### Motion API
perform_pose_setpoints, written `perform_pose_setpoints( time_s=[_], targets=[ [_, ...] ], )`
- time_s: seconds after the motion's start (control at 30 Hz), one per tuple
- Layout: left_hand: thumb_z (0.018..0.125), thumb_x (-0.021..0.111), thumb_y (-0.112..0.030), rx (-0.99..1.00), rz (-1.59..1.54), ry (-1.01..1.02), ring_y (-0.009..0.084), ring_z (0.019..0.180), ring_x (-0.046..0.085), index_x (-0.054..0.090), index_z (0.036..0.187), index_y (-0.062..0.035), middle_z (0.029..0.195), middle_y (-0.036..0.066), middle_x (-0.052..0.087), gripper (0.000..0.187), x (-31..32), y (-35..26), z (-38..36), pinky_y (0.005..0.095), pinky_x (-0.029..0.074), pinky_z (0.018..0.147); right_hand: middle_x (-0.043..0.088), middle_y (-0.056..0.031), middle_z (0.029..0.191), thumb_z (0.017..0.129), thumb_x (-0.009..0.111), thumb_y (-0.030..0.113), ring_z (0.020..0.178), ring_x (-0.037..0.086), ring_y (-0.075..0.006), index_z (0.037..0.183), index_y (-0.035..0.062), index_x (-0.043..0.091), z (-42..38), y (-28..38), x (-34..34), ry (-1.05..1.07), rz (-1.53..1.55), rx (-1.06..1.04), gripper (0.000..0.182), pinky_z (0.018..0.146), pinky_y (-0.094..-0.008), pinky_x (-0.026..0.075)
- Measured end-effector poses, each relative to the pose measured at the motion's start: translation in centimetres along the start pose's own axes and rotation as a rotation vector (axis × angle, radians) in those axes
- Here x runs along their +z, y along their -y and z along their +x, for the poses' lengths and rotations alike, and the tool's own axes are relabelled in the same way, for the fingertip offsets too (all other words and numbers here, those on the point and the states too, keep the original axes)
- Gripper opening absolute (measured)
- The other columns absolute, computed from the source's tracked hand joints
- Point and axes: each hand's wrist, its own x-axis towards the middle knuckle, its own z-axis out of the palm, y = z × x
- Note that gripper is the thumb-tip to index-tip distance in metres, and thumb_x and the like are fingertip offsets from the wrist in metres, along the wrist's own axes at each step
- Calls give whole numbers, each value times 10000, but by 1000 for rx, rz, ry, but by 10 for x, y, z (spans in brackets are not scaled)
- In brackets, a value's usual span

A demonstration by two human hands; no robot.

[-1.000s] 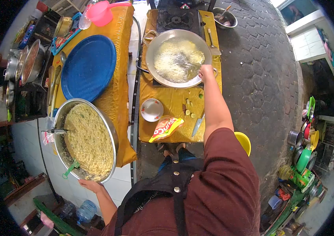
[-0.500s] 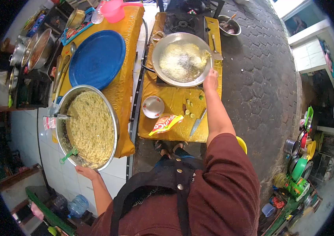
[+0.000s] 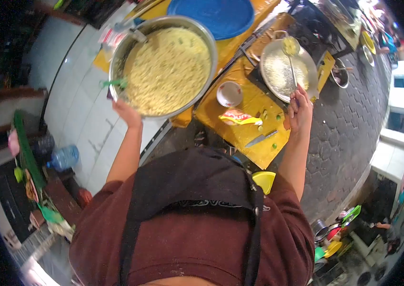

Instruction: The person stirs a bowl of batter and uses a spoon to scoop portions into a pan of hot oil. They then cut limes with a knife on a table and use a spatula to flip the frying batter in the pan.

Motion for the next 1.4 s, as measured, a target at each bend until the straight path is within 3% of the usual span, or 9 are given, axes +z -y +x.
perform_pose_setpoints(
  time_s=[0.13, 0.2, 0.27, 0.5, 0.7, 1.03, 1.1, 1.2, 1.4],
  targets=[
    [925, 362, -326, -9, -87, -16, 267, 1071, 383, 319, 1207, 65, 1174, 194, 384, 484, 1, -4, -3, 346, 282, 935, 520, -42, 741, 796, 475, 16, 499, 439, -64, 1148, 14, 495, -47, -28, 86, 199, -714, -3, 353, 415, -206, 367],
    [927, 359, -310, -40, -112, -50, 262, 1065, 384, 320, 1205, 64, 1169, 189, 387, 468, 3, 1, -2, 341, 282, 934, 542, -55, 745, 791, 486, 34, 627, 546, -166, 1191, 48, 477, -52, -61, 110, 500, -1147, -583, 400, 547, -294, 449],
    [930, 356, -294, -70, -143, -70, 257, 1059, 386, 320, 1204, 63, 1163, 184, 390, 452, 4, 1, -3, 335, 282, 933, 564, -157, 845, 798, 449, 53, 841, 579, -314, 1219, 57, 430, -67, -80, 141, 657, -1253, -748, 421, 727, -385, 450],
    [935, 348, -275, -88, -210, -55, 231, 1029, 390, 318, 1203, 55, 1151, 165, 395, 426, 4, -3, -3, 312, 286, 920, 516, -246, 1009, 780, 365, 28, 894, 547, -384, 1198, -35, 385, -117, -118, 204, 832, -1822, -343, 423, 763, -444, 434],
    [938, 335, -281, -81, -244, -61, 227, 1025, 382, 321, 1197, 53, 1135, 158, 392, 424, 4, -8, -4, 317, 280, 924, 538, -270, 916, 729, 431, -14, 823, 564, -396, 994, -76, 442, -124, -136, 207, 953, -1671, -432, 272, 691, -436, 456],
    [942, 315, -313, -79, -276, -61, 187, 967, 369, 316, 1215, 39, 1090, 121, 373, 445, 2, -23, -6, 289, 276, 897, 559, -182, 693, 777, 446, 61, 642, 570, -319, 1069, -31, 492, -100, -134, 201, 1003, -1284, -206, 310, 548, -365, 441],
    [943, 313, -318, -97, -324, -68, 180, 962, 366, 314, 1218, 35, 1086, 113, 372, 448, 2, -24, -5, 284, 276, 894, 503, -59, 646, 803, 466, 75, 460, 452, -134, 1114, -26, 476, -95, -124, 204, 810, -949, 612, 326, 384, -247, 341],
    [945, 303, -334, -82, -282, -35, 170, 946, 364, 312, 1221, 34, 1069, 99, 374, 461, -1, -29, -6, 280, 281, 888, 453, 2, 669, 812, 471, 57, 425, 314, -18, 1141, -24, 457, -89, -127, 195, 719, -604, 798, 339, 330, -175, 228],
    [943, 273, -375, -104, -261, -10, 196, 1007, 368, 282, 1246, 53, 1138, 133, 377, 524, -2, -27, -7, 296, 276, 918, 477, -21, 710, 824, 463, 47, 422, 323, -21, 1155, -26, 440, -91, -119, 186, 698, -469, 816, 339, 328, -169, 242]
  ],
)
